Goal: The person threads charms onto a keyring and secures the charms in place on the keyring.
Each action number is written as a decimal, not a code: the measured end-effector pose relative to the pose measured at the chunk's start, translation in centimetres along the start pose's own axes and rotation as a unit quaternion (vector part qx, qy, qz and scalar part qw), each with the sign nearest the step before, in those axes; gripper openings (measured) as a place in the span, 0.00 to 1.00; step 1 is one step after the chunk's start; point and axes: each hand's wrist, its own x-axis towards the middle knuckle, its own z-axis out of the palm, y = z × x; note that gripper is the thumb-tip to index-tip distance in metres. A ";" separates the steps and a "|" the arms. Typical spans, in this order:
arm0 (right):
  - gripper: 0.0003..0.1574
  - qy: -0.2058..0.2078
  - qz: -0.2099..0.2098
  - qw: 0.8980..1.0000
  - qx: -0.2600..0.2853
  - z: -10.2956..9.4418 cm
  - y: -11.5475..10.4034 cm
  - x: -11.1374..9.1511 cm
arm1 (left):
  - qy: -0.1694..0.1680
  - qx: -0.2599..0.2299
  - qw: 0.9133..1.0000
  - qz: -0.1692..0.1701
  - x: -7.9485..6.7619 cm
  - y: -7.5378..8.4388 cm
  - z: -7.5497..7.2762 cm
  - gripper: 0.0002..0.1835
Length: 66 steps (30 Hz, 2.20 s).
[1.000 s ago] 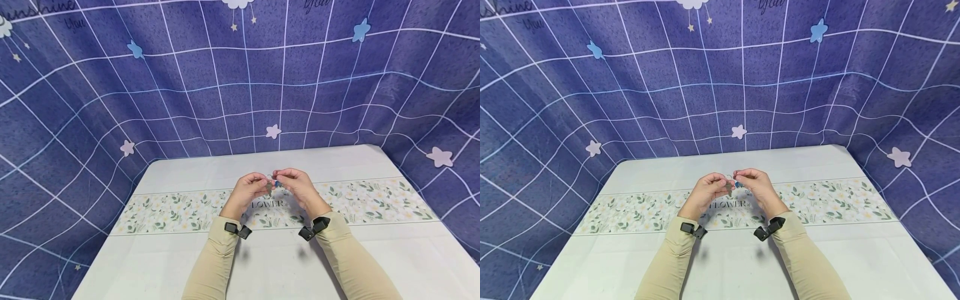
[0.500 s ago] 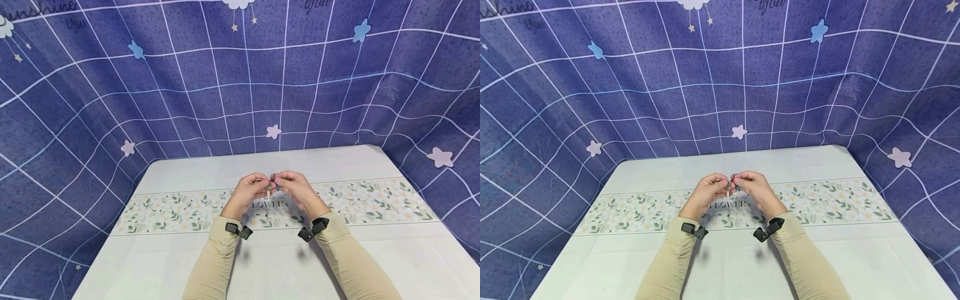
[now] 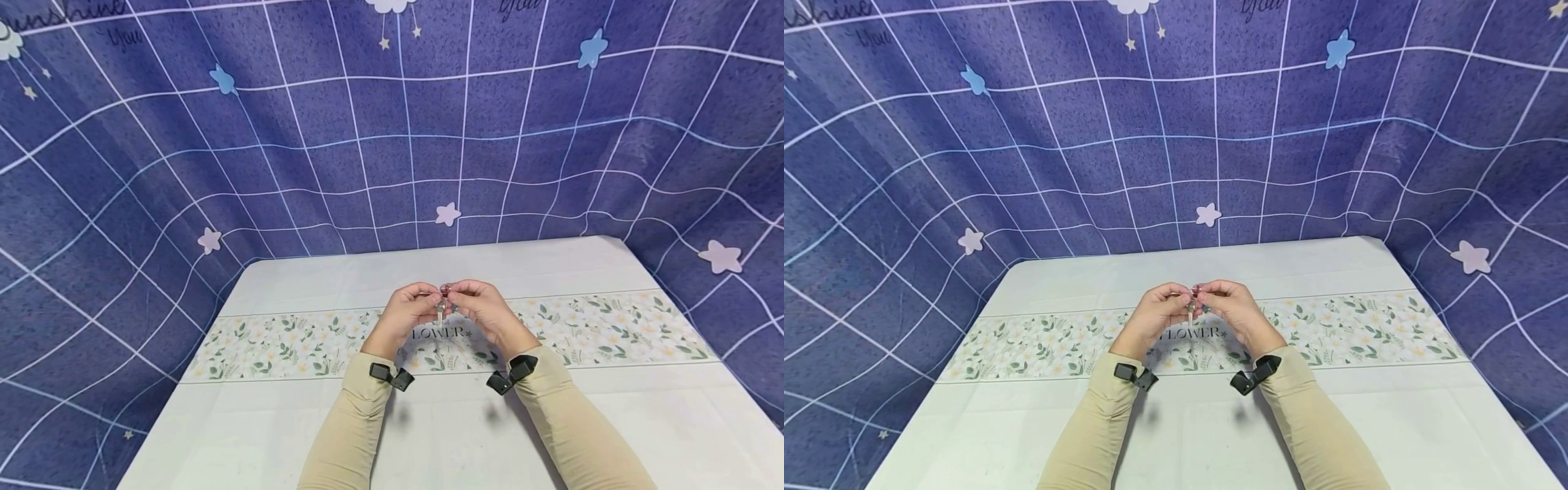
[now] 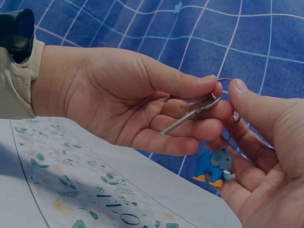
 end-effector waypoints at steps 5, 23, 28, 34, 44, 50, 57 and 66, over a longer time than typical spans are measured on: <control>0.14 -0.011 -0.009 1.000 0.005 -0.1 0.1 -0.1 | 0.005 0.007 1.000 0.004 0.1 0.0 0.1 0.09; 0.12 -0.035 -0.022 0.999 -0.013 -0.2 0.0 -0.1 | 0.051 0.102 0.993 0.002 -0.1 0.3 0.3 0.03; 0.15 -0.044 -0.028 0.998 -0.041 -0.3 0.0 -0.1 | 0.038 0.102 0.994 0.008 -0.3 0.5 0.3 0.04; 0.10 -0.040 -0.026 0.995 -0.092 -0.5 0.0 0.0 | 0.032 0.107 0.994 -0.001 -0.2 0.4 0.2 0.05; 0.08 -0.018 -0.021 0.984 -0.175 -0.5 -0.3 -0.1 | 0.043 0.124 0.991 -0.008 -0.2 0.3 0.3 0.06; 0.06 0.012 -0.018 0.975 -0.222 -0.4 -0.2 0.0 | 0.052 0.130 0.990 -0.009 -0.2 0.4 0.3 0.05; 0.07 0.025 -0.011 0.967 -0.253 -0.3 -0.2 0.1 | 0.055 0.136 0.989 -0.011 -0.1 0.2 0.1 0.06; 0.09 0.029 -0.019 0.963 -0.269 -0.2 -0.3 0.2 | 0.060 0.148 0.987 -0.006 0.0 0.2 0.1 0.07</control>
